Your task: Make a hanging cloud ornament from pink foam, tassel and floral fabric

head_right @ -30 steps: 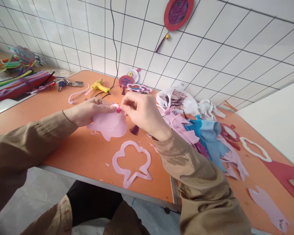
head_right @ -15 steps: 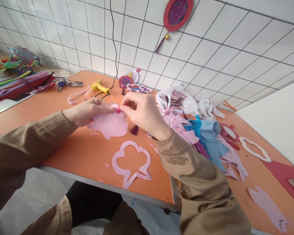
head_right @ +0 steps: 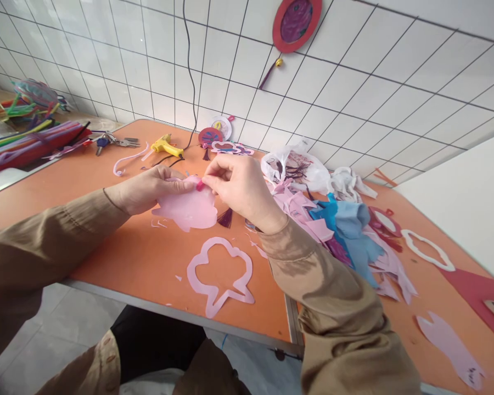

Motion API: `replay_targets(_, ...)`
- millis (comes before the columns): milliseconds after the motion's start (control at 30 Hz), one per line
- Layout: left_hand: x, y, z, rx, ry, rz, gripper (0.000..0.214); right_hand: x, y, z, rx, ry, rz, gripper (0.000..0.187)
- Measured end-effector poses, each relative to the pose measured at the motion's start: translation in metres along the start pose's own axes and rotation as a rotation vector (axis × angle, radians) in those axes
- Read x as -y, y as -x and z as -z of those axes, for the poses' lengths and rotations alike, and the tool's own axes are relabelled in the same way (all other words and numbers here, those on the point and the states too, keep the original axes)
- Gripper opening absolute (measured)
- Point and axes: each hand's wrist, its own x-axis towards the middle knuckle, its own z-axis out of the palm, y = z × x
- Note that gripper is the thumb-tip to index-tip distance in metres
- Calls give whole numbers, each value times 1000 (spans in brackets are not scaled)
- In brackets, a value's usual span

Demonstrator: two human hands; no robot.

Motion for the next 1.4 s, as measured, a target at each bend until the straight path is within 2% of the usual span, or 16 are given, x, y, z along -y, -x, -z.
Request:
replay_targets(900, 3, -2, 1, 29, -17, -53, 53, -4, -2, -1, -37, -30, -46, 19)
replay_targets(1400, 3, 0, 0, 13, -5, -10, 44, -5, -2, -1, -55, -36, -63, 16)
